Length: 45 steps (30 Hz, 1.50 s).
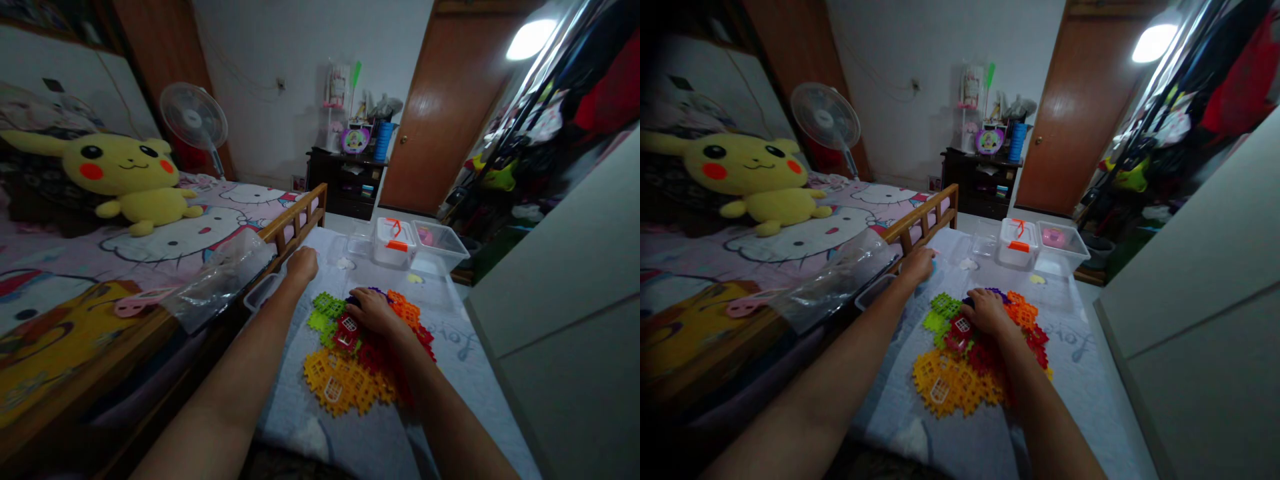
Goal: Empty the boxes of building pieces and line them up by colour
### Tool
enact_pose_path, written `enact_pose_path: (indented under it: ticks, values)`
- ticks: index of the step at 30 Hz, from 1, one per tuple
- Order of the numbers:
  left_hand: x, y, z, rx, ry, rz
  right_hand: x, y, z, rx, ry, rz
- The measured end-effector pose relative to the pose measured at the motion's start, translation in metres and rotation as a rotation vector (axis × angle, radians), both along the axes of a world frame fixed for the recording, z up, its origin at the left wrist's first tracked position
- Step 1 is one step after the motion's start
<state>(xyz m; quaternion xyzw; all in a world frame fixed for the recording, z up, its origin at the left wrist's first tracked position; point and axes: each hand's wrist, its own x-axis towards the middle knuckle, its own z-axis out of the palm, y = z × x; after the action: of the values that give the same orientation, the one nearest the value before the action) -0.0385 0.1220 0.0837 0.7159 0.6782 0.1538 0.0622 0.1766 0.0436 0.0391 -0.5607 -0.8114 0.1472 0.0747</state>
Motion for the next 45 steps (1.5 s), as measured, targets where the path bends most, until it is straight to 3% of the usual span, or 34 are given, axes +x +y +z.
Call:
enact_pose_path:
  ticks: [5,9,12,17,22,26,29,32,38,45]
  values:
    - [0.014,-0.01,0.007,0.051,-0.03,-0.164,0.006,0.002,-0.007,0.021,0.158,-0.041]
    - [0.033,-0.027,0.007,0.117,-0.14,-0.368,0.018,0.002,0.0,0.091,0.631,-0.325]
    - [0.048,-0.044,0.0,0.129,-0.191,-0.488,0.028,-0.001,0.009,0.021,0.89,-0.489]
    - [0.065,-0.067,-0.01,0.085,-0.25,-0.633,0.036,-0.011,0.009,0.04,0.775,-0.495]
    - [0.067,-0.08,-0.008,0.037,-0.392,-0.674,0.036,-0.017,0.005,0.103,0.682,-0.498]
    - [0.062,-0.086,-0.008,0.119,-0.504,-0.556,0.035,-0.02,0.007,0.004,0.698,-0.433]
    - [0.056,-0.088,-0.018,0.217,-0.583,-0.259,0.037,-0.02,0.005,0.007,0.71,-0.447]
    - [0.051,-0.089,-0.031,0.12,-0.622,-0.055,0.039,-0.021,0.0,0.044,0.705,-0.445]
    - [0.044,-0.084,-0.041,-0.113,-0.652,0.009,0.04,-0.024,-0.003,0.067,0.695,-0.449]
    - [0.041,-0.079,-0.049,-0.037,-0.671,-0.066,0.037,-0.025,-0.001,0.103,0.606,-0.442]
